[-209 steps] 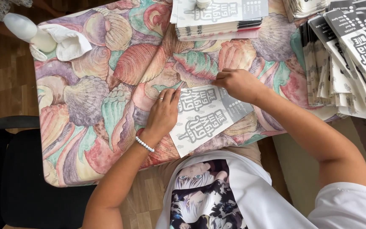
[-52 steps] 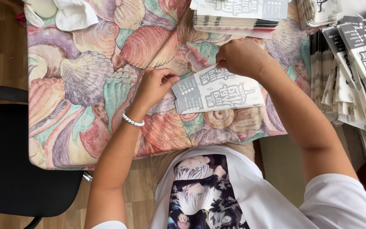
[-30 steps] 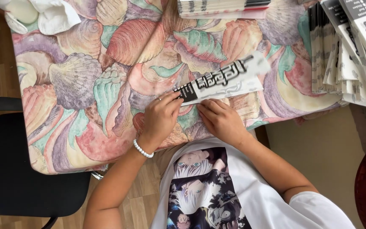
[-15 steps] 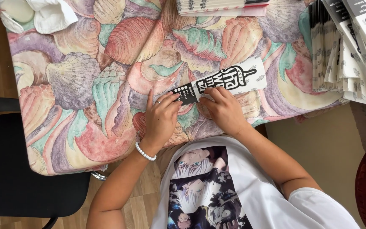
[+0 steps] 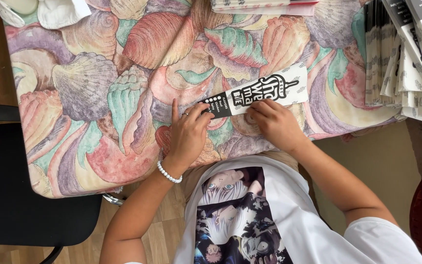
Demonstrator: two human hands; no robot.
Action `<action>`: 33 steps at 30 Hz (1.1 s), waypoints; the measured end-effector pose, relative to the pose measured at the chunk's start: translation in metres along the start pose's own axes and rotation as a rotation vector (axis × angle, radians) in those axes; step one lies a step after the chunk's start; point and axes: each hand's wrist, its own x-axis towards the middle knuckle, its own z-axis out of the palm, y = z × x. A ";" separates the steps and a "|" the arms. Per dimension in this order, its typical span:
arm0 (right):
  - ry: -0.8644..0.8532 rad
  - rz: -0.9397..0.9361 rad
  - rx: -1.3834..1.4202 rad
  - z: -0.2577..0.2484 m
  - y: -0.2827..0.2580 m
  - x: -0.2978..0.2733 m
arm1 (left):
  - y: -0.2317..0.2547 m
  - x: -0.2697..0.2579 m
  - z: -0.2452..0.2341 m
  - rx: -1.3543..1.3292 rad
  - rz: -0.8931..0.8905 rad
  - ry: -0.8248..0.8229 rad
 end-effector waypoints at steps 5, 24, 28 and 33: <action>0.039 -0.108 0.025 -0.007 0.018 -0.007 | 0.004 0.000 -0.005 0.018 0.031 -0.012; 0.003 -0.155 -0.017 -0.018 0.059 -0.039 | 0.013 0.005 -0.014 0.078 0.041 -0.097; 0.009 -0.163 0.003 -0.019 0.061 -0.038 | 0.015 0.005 -0.016 0.087 0.050 -0.124; -0.020 -0.107 -0.027 -0.020 0.075 -0.048 | 0.017 0.004 -0.015 0.182 0.110 -0.133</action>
